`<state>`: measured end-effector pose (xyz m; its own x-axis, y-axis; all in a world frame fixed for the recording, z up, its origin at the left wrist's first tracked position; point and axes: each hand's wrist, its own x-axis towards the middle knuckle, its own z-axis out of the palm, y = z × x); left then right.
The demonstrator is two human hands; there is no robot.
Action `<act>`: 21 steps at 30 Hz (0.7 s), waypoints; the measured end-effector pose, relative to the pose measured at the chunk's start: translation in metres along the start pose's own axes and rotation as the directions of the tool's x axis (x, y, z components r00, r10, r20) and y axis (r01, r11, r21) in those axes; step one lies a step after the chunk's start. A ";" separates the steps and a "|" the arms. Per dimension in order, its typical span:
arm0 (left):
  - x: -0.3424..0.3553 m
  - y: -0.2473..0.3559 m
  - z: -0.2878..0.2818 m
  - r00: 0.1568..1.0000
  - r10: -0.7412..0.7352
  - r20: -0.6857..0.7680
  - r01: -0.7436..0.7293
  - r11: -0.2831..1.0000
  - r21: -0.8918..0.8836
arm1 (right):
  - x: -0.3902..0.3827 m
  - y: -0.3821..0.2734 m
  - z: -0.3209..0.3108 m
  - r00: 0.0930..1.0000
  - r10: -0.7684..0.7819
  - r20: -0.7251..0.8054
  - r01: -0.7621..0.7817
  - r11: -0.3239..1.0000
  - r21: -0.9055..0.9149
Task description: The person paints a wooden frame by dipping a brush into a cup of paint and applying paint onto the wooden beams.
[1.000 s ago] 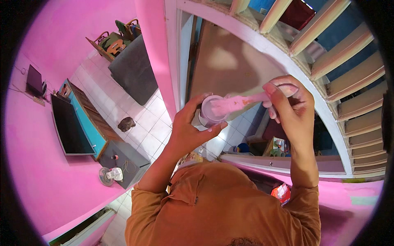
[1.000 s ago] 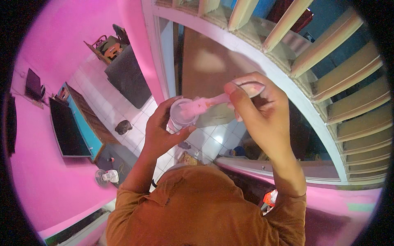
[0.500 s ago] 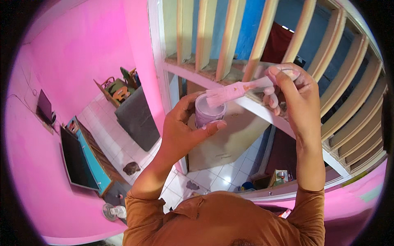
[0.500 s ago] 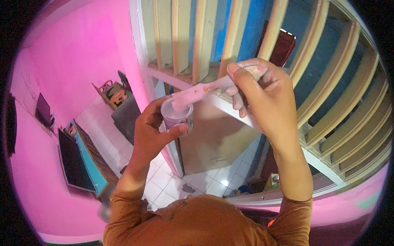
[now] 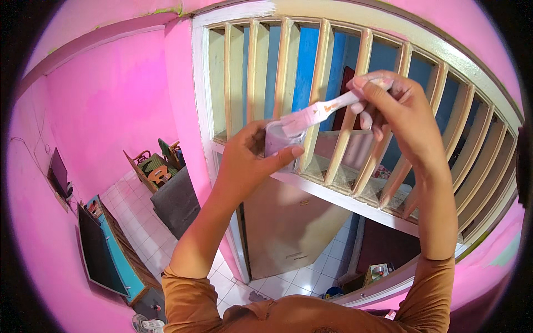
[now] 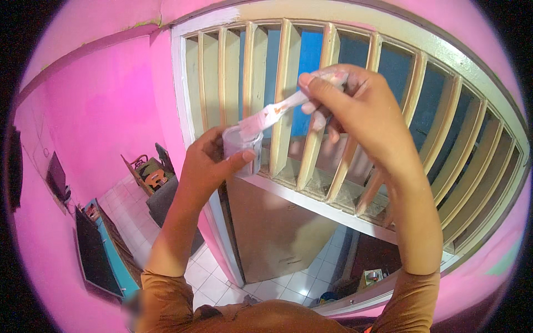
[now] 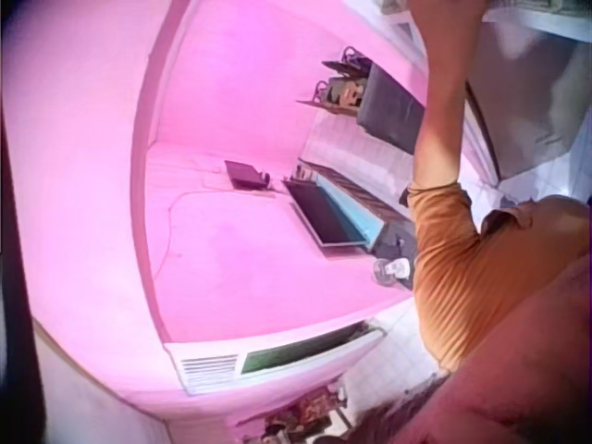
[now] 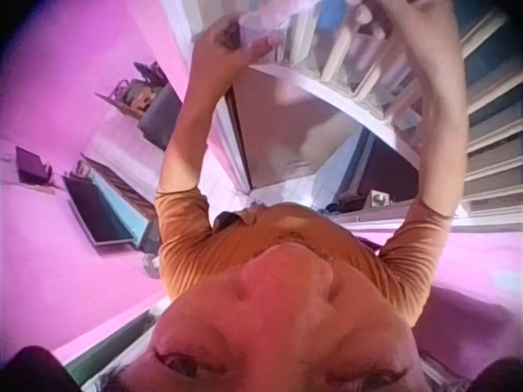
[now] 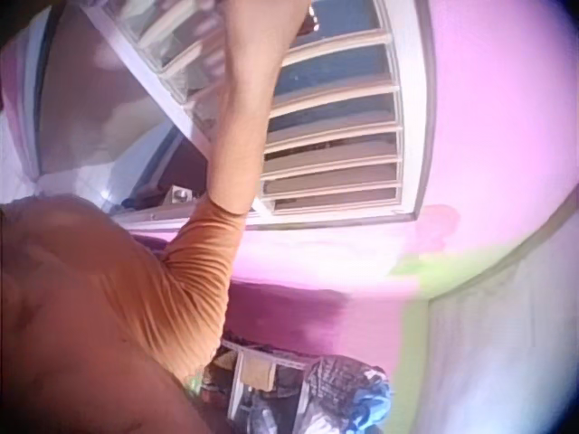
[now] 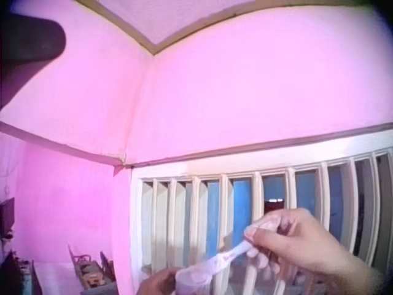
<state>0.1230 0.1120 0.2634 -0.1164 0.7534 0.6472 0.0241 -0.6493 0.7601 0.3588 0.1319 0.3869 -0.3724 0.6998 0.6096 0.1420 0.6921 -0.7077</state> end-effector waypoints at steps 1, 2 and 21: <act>0.006 0.002 0.000 1.000 -0.008 -0.005 0.008 0.999 0.043 | 0.004 -0.004 -0.004 1.000 -0.003 0.002 0.003 1.000 0.000; 0.012 0.005 0.000 1.000 -0.016 -0.008 0.017 0.996 0.084 | 0.007 -0.008 -0.008 0.999 -0.032 0.001 0.032 0.999 -0.030; 0.056 0.036 -0.004 0.997 0.015 0.071 -0.022 0.994 0.104 | 0.040 -0.030 -0.017 0.972 -0.234 -0.021 0.229 0.963 -0.140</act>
<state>0.1136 0.1303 0.3272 -0.0457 0.7490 0.6609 0.1293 -0.6516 0.7474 0.3554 0.1425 0.4387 -0.3761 0.5215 0.7659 0.1802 0.8520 -0.4916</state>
